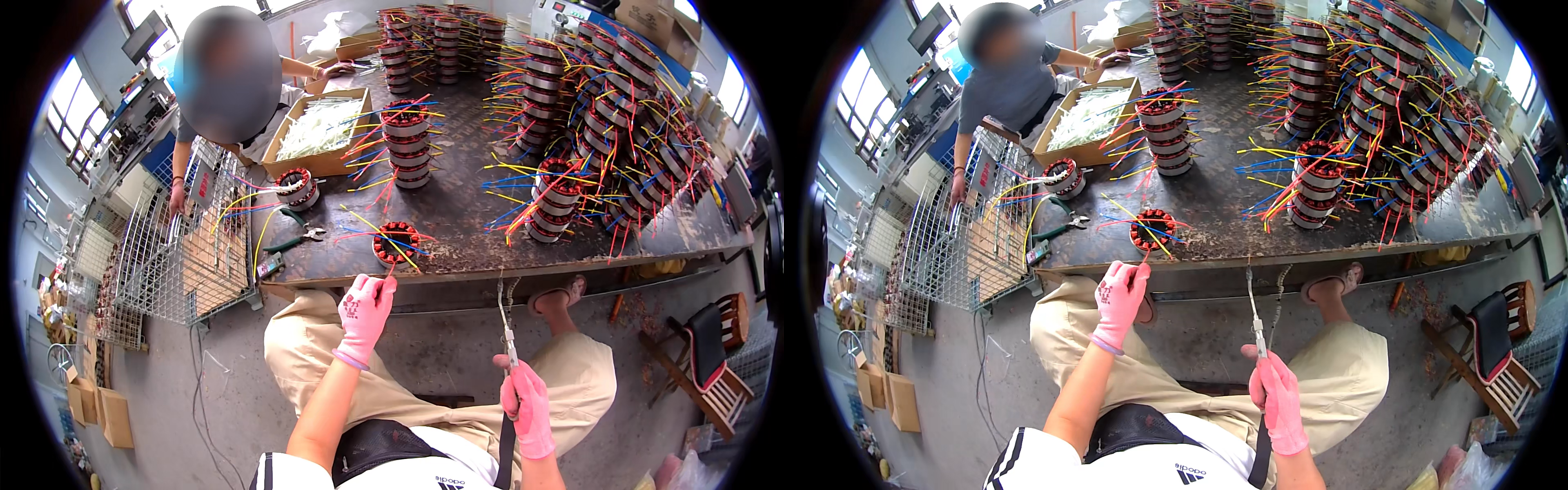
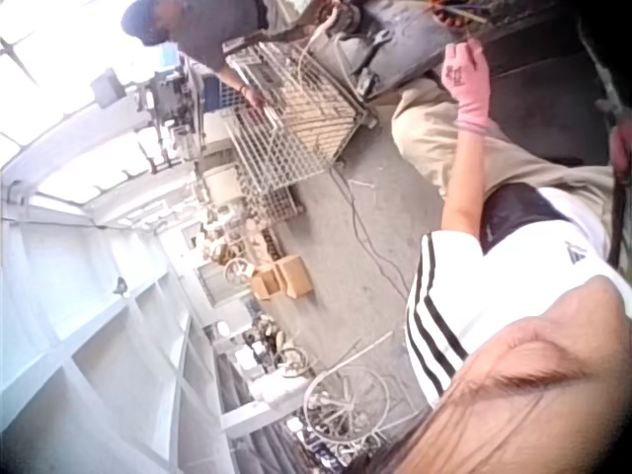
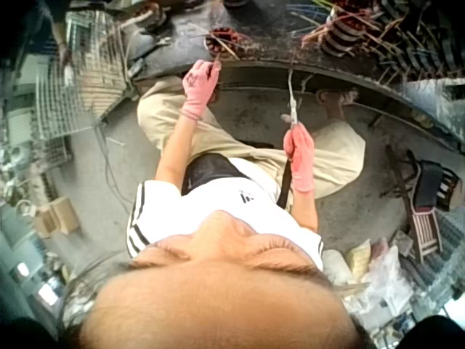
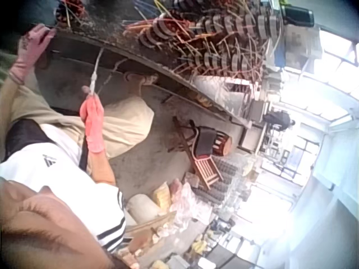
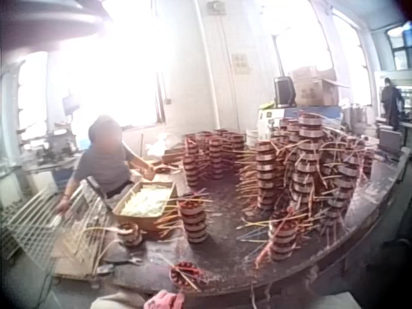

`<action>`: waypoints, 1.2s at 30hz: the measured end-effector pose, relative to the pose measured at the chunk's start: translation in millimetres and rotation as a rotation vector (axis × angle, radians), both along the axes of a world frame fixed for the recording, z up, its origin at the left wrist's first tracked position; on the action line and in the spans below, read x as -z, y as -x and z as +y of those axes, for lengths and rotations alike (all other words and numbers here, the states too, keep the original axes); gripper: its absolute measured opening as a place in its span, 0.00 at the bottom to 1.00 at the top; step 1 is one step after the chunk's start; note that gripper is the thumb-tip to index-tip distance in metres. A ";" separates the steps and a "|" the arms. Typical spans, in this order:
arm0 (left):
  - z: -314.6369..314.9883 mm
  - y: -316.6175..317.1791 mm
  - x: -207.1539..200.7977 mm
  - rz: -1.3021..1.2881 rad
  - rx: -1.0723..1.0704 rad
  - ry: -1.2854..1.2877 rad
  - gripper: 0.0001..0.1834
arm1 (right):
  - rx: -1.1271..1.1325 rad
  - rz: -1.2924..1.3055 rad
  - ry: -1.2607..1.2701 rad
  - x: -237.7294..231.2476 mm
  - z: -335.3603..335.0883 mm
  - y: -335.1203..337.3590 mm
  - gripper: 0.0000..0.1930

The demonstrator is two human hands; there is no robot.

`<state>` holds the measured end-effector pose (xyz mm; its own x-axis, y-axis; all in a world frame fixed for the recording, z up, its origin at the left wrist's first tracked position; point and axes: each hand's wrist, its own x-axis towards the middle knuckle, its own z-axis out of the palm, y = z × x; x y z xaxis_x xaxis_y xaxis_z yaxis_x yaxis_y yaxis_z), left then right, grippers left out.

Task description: The person uses a handheld torch to burn wire ends on motor stators. They pick up individual stators from the table, apply flame to the wire bundle, and then stack the finished components on the worktable.

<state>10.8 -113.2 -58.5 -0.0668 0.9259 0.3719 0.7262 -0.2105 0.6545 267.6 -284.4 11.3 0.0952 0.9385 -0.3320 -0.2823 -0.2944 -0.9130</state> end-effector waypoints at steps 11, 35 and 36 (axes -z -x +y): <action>1.2 -21.5 35.9 -1.390 0.085 0.664 0.19 | -0.055 -0.014 0.050 -4.7 4.4 5.2 0.24; 94.5 14.3 -62.4 0.593 0.517 0.081 0.55 | -0.101 0.102 0.242 2.2 21.9 12.4 0.19; 94.2 14.7 -58.7 0.579 0.513 -0.002 0.55 | -0.105 0.093 0.231 4.1 23.2 11.8 0.19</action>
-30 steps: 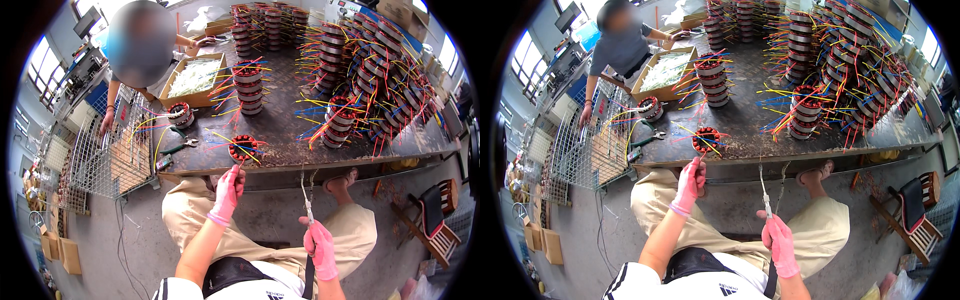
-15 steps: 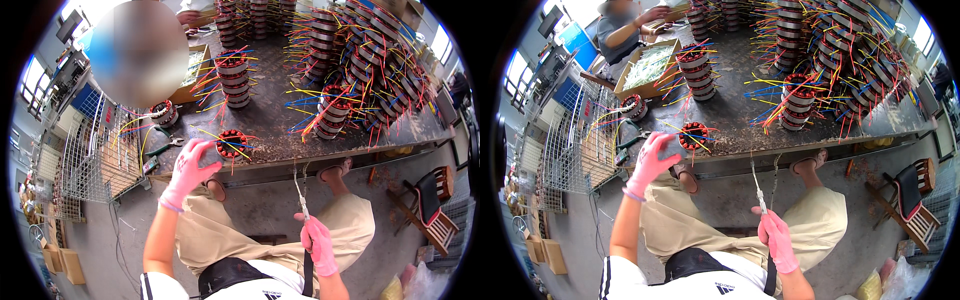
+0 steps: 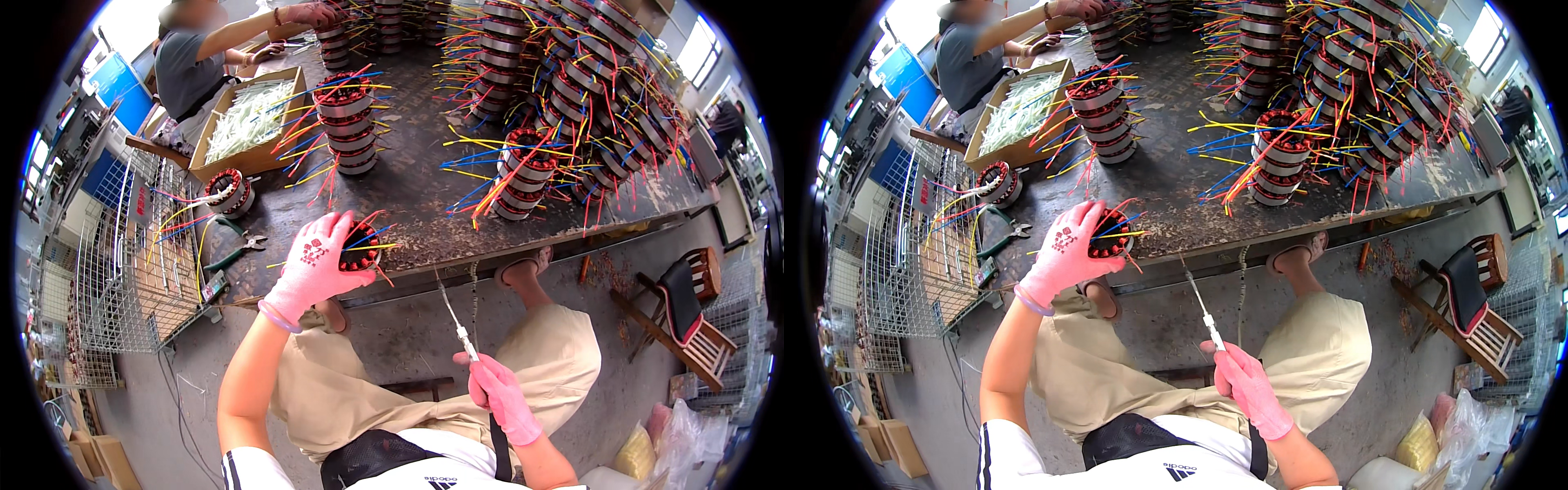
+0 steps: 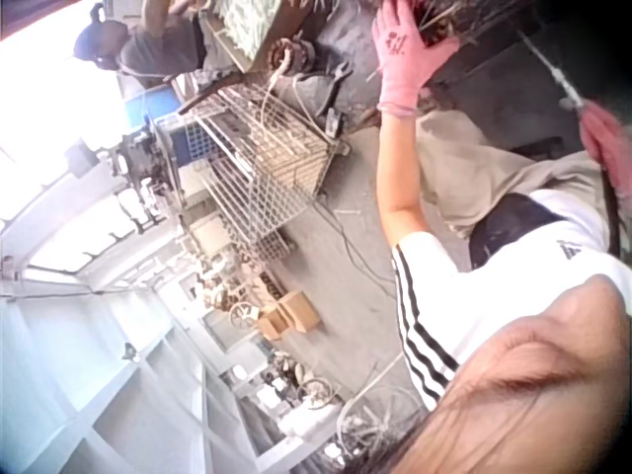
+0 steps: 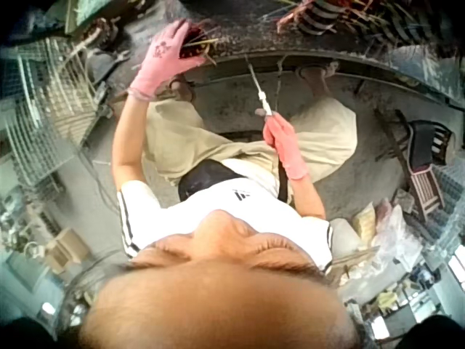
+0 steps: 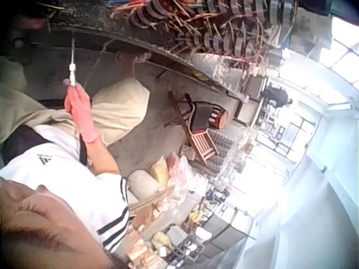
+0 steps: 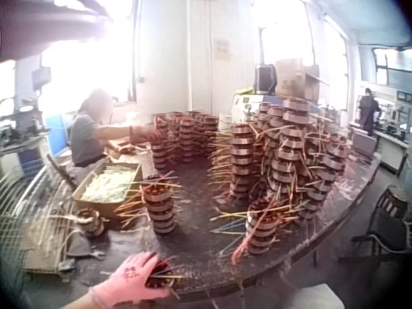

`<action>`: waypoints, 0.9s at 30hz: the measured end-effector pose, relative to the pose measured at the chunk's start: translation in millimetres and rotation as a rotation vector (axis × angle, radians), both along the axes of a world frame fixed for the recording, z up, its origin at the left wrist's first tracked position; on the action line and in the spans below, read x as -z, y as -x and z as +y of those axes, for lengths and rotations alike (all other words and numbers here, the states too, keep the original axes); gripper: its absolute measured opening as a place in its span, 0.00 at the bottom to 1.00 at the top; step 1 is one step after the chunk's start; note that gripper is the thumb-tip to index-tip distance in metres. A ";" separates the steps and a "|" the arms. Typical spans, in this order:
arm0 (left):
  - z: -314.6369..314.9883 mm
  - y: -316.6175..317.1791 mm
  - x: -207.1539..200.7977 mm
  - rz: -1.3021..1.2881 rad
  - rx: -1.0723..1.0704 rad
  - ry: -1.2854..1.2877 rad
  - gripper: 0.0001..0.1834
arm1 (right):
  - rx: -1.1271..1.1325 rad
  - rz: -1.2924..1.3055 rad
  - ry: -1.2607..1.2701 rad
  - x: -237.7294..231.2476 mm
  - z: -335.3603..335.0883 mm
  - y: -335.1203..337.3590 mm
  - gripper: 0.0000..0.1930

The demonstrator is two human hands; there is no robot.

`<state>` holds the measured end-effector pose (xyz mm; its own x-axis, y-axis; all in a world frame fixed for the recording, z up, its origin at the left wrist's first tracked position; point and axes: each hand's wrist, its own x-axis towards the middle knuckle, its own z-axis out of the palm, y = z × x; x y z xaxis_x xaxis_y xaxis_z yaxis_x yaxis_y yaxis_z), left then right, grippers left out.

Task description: The person uses a handheld torch to burn wire ends on motor stators. They pick up individual stators from the table, apply flame to the wire bundle, and then stack the finished components on the worktable.

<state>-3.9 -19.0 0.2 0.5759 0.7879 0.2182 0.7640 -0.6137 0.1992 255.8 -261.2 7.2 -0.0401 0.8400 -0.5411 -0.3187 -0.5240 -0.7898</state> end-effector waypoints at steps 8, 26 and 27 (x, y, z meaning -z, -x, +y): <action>12.6 -4.5 21.2 -0.253 0.114 0.116 0.51 | -0.020 -0.074 -0.028 -1.5 10.7 8.9 0.21; 4.7 -13.1 12.6 -0.229 0.042 0.082 0.54 | -0.062 0.030 0.038 23.6 14.3 8.9 0.19; 3.8 -7.9 9.7 -0.194 0.028 0.088 0.55 | -0.067 0.043 0.043 21.4 16.3 9.3 0.19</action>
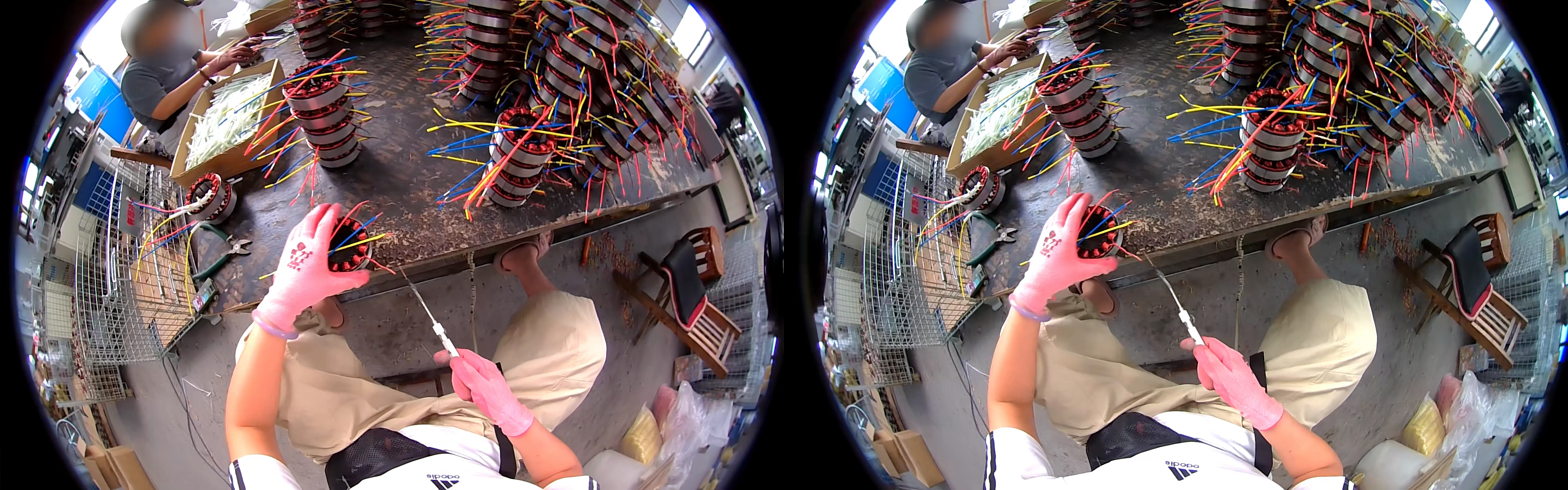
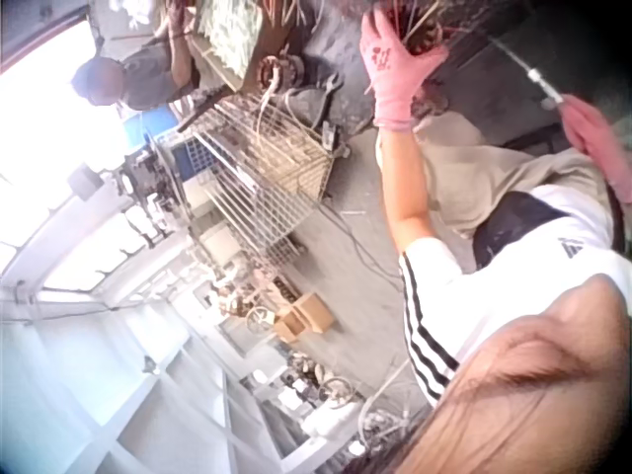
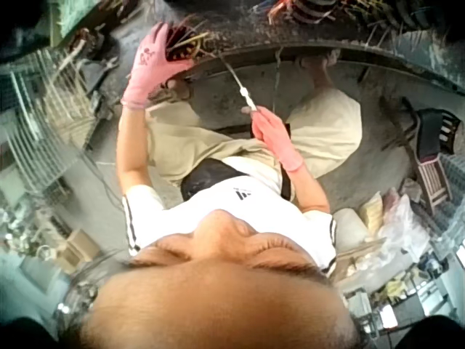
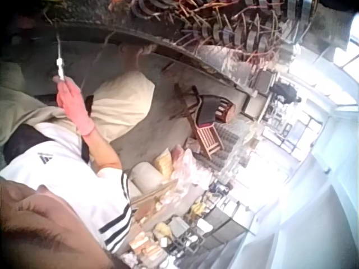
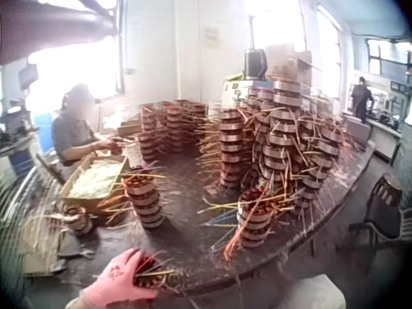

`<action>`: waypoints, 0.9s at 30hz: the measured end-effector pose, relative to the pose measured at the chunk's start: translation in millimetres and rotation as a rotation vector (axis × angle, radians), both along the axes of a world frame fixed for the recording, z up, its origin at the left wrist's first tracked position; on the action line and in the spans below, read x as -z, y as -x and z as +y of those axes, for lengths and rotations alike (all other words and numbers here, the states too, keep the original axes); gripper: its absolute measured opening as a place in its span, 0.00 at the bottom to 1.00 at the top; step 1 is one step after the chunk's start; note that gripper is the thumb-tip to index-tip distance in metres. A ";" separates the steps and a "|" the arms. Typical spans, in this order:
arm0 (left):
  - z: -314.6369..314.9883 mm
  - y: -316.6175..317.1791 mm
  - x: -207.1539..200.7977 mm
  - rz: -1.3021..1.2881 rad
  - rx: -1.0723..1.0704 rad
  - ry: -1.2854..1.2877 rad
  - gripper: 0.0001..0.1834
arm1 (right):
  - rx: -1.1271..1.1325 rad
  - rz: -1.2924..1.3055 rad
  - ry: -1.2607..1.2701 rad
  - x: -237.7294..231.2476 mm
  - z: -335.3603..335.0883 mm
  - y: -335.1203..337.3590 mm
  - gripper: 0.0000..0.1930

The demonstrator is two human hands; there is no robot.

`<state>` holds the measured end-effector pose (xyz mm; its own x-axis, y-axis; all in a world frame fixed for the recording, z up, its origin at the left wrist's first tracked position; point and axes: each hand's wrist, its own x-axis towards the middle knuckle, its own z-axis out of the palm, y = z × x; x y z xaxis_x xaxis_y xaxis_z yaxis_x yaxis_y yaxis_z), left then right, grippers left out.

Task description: The person uses a handheld torch to burn wire ends on motor stators. They pick up individual stators from the table, apply flame to the wire bundle, and then stack the finished components on the worktable.

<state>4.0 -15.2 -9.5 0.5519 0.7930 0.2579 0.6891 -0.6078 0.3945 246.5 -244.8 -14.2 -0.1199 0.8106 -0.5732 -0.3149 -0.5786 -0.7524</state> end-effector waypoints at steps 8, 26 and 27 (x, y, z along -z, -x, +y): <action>2.2 12.5 -5.8 0.046 -0.017 0.122 0.56 | -0.039 0.050 0.015 8.0 5.2 5.5 0.18; 1.6 7.4 -9.0 0.045 -0.039 0.121 0.55 | -0.031 0.012 0.030 5.2 6.7 6.0 0.18; 1.6 7.4 -9.5 0.045 -0.037 0.116 0.55 | -0.035 0.000 0.027 3.3 7.1 6.3 0.18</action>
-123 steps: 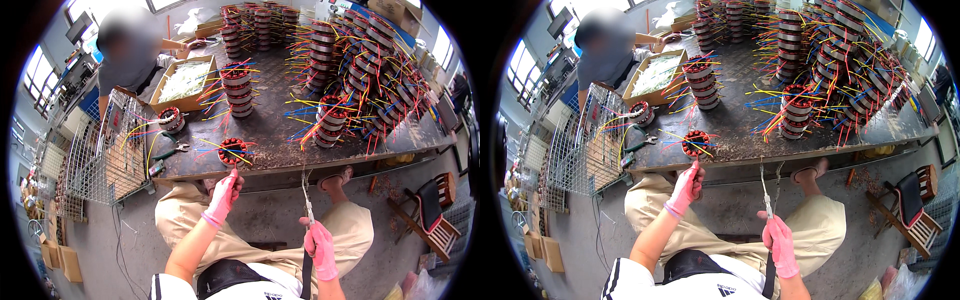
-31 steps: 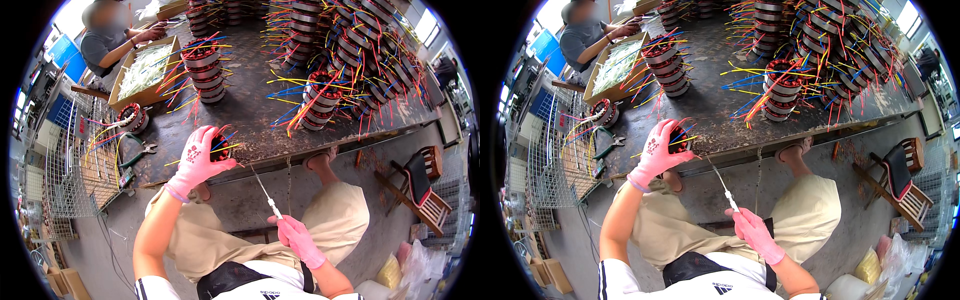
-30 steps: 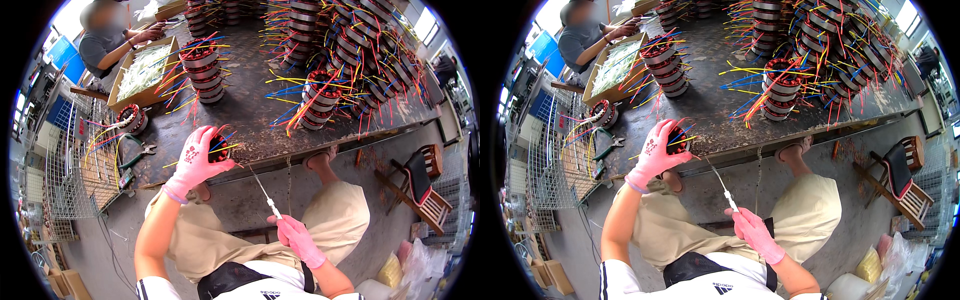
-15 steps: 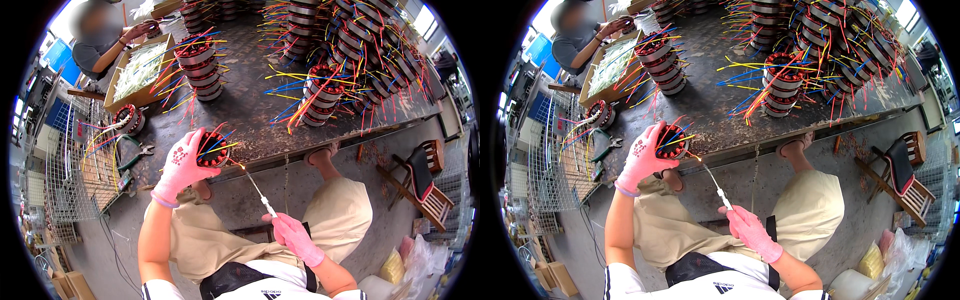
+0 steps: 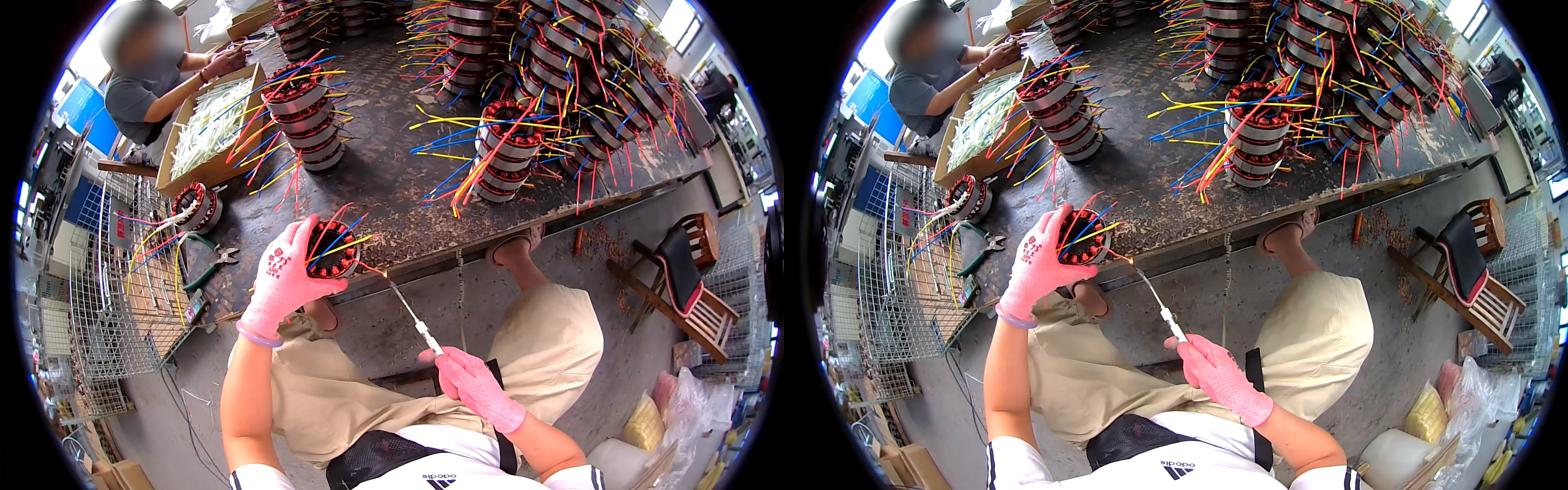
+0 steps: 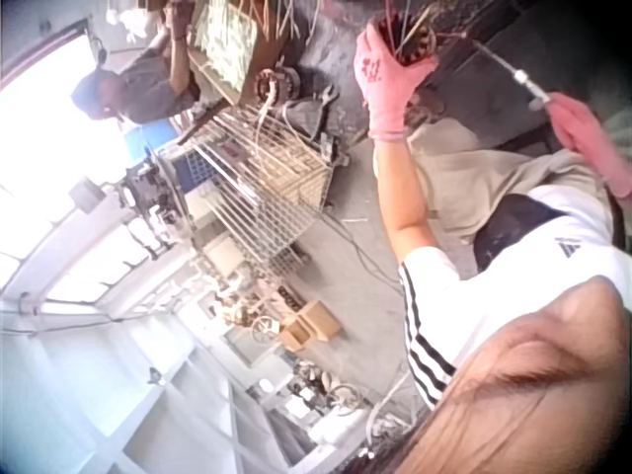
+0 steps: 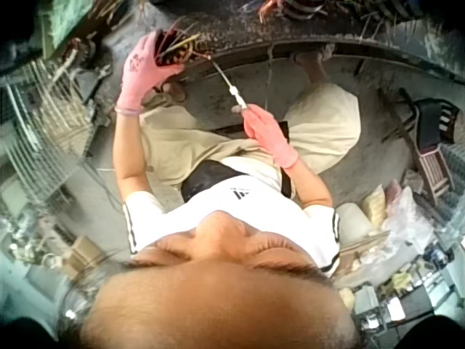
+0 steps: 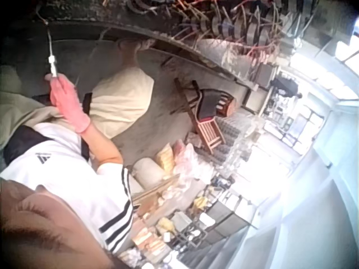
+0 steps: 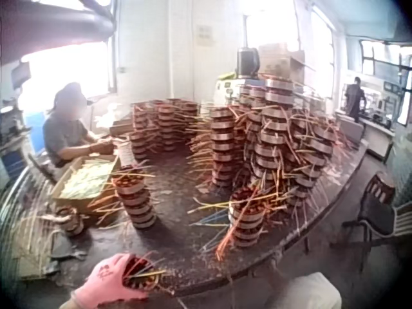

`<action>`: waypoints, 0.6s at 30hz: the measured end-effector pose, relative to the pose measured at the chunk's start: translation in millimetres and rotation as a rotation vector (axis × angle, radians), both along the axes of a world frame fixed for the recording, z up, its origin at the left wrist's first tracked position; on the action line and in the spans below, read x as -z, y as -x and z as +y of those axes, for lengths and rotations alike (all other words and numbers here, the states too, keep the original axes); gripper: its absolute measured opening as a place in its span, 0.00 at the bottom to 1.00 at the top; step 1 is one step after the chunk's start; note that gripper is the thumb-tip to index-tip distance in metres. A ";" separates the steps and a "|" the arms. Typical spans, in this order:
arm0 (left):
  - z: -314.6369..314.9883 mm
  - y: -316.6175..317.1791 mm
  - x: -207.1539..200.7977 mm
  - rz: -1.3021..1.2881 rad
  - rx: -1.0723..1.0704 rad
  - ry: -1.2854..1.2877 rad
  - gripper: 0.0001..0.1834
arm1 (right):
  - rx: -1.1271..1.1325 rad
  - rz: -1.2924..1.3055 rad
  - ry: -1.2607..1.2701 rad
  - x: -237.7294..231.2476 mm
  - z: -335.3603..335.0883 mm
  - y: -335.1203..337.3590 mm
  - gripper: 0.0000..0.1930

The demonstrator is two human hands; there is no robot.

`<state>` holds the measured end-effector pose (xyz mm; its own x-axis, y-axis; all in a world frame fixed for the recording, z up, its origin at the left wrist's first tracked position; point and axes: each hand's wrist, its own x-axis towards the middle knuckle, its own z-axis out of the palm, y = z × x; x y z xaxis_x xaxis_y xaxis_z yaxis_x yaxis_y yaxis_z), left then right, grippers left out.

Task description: The person uses a handheld torch to burn wire ends on motor stators. They pick up individual stators from the table, apply flame to the wire bundle, and then stack the finished components on the worktable.

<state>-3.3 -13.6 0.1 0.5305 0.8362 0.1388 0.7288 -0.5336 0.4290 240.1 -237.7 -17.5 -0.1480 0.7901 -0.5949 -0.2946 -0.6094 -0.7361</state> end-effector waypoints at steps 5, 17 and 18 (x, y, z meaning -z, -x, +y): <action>-0.3 -0.7 -1.5 0.005 -0.002 0.012 0.55 | -0.038 -0.073 -0.026 -13.4 4.4 0.6 0.19; 1.5 -1.5 -1.2 0.004 0.022 -0.005 0.54 | -0.001 -0.011 -0.020 -0.1 1.2 0.6 0.19; 1.7 -1.8 -1.5 -0.002 0.030 -0.010 0.54 | 0.003 -0.005 -0.013 -1.5 1.4 1.7 0.19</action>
<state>-1.6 -11.9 1.6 0.5555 0.8183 0.1477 0.7115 -0.5597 0.4248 238.5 -236.4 -16.0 -0.1427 0.7981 -0.5854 -0.2923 -0.5991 -0.7454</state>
